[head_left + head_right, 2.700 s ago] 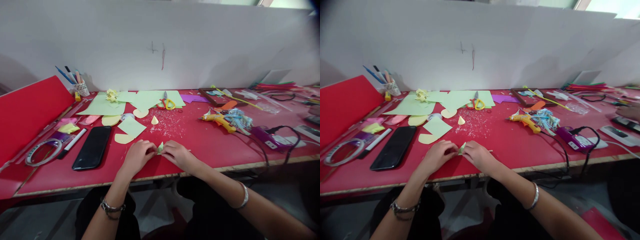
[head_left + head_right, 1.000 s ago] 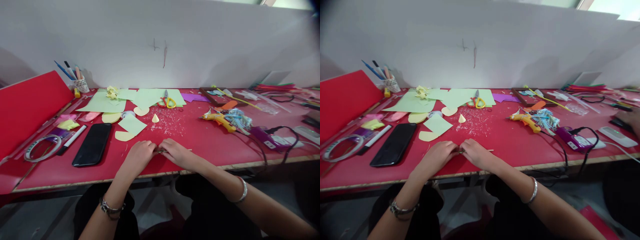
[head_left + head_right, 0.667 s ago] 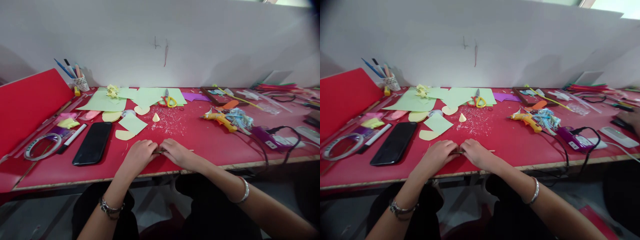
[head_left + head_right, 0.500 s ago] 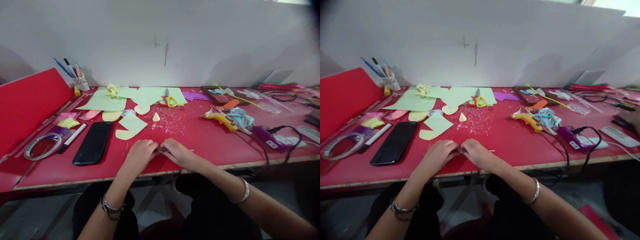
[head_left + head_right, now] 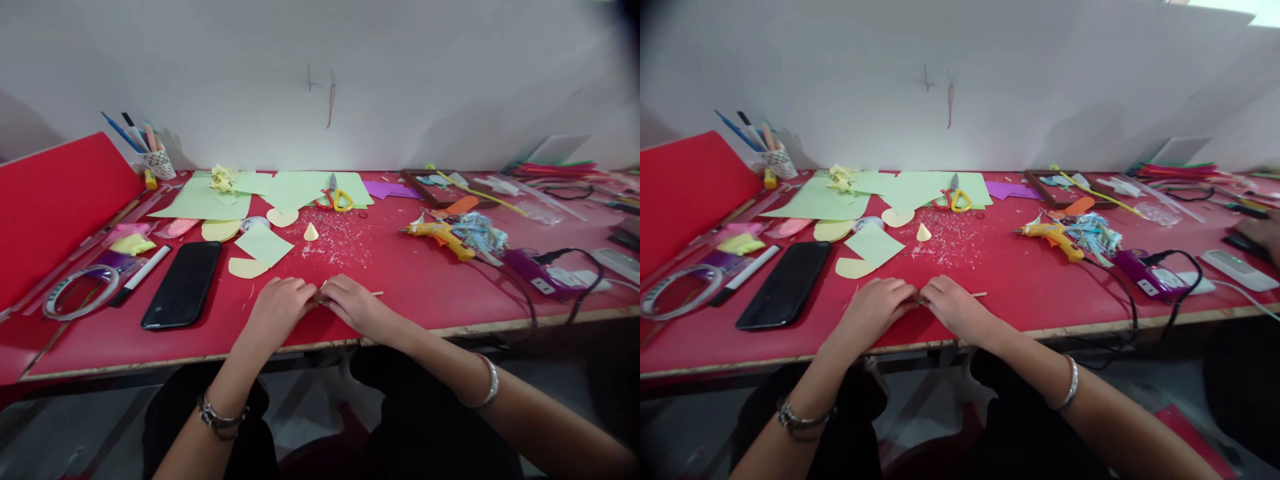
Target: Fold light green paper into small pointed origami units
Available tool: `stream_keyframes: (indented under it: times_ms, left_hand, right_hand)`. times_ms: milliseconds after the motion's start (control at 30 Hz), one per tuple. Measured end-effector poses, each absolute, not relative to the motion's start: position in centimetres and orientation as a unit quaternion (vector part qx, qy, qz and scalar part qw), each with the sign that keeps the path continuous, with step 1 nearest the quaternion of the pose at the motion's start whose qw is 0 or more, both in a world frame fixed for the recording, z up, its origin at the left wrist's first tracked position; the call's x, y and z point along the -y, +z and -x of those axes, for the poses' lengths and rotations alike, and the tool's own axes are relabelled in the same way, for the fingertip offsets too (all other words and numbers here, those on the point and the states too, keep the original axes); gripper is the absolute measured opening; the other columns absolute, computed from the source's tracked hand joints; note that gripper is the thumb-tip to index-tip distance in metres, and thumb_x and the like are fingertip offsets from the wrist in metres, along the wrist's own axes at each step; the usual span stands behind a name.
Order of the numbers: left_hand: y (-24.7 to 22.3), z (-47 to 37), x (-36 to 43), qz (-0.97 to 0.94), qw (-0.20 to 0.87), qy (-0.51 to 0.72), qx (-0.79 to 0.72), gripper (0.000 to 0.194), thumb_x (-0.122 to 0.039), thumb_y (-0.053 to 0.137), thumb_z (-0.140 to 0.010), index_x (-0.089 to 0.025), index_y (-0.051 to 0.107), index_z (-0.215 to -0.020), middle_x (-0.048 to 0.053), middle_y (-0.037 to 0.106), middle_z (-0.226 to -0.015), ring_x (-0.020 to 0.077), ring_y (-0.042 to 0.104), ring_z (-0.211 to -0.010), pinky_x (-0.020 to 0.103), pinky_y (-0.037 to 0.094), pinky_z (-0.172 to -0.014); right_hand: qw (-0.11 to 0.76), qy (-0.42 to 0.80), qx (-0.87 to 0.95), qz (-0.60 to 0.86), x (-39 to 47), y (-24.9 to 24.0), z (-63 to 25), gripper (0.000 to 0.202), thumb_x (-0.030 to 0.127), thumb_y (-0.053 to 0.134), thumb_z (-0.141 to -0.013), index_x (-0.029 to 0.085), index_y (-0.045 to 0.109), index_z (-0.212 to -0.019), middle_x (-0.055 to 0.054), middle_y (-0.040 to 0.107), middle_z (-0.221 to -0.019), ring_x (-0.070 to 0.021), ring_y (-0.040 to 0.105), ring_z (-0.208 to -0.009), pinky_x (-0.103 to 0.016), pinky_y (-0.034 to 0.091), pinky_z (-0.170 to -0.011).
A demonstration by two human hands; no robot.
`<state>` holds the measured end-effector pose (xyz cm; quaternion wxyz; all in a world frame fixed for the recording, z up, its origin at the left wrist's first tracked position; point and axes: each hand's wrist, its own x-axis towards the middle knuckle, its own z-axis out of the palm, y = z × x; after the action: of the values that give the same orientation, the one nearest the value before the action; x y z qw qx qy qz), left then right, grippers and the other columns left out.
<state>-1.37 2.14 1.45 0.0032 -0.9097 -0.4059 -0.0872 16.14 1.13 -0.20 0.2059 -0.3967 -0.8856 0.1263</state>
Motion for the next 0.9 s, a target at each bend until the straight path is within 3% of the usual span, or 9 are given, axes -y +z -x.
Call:
stream_keyframes:
  times_ms: [333,567,900]
  left_hand:
    - [1.45,1.25,-1.86,0.904,0.016,-0.087,0.417,0.014,-0.024,0.048,-0.085,-0.017,0.057,-0.079,0.003,0.058,-0.075,0.0182,0.054,-0.075,0.028,0.034,-0.061]
    - [1.27,1.09,-1.98,0.904,0.009,-0.08,0.42,0.015,-0.022,0.046,-0.086,-0.016,0.057,-0.077,0.002,0.058,-0.073,0.0163,0.054,-0.067,0.027,0.033,-0.058]
    - [1.37,1.53,-1.88,0.904,0.009,-0.083,0.419,0.015,-0.023,0.048,-0.085,-0.017,0.061,-0.079,0.002,0.06,-0.075,0.0158,0.055,-0.071,0.027,0.032,-0.057]
  right_hand:
    - [0.222,0.138,0.875,0.407,-1.22,0.07,-16.09,0.012,0.009,0.044,-0.084,0.014,0.053,-0.078,-0.005,0.051,-0.081,-0.0147,0.049,-0.076,-0.029,0.045,-0.072]
    - [0.234,0.127,0.88,0.392,-1.59,-0.38,-16.06,0.012,0.007,0.045,-0.082,0.014,0.053,-0.076,-0.005,0.053,-0.077,-0.0153,0.049,-0.073,-0.028,0.044,-0.069]
    - [0.269,0.168,0.869,0.38,-1.23,-0.13,-16.57,0.009,0.009,0.049,-0.081,0.014,0.056,-0.078,-0.005,0.055,-0.078,-0.0142,0.052,-0.075,-0.027,0.044,-0.07]
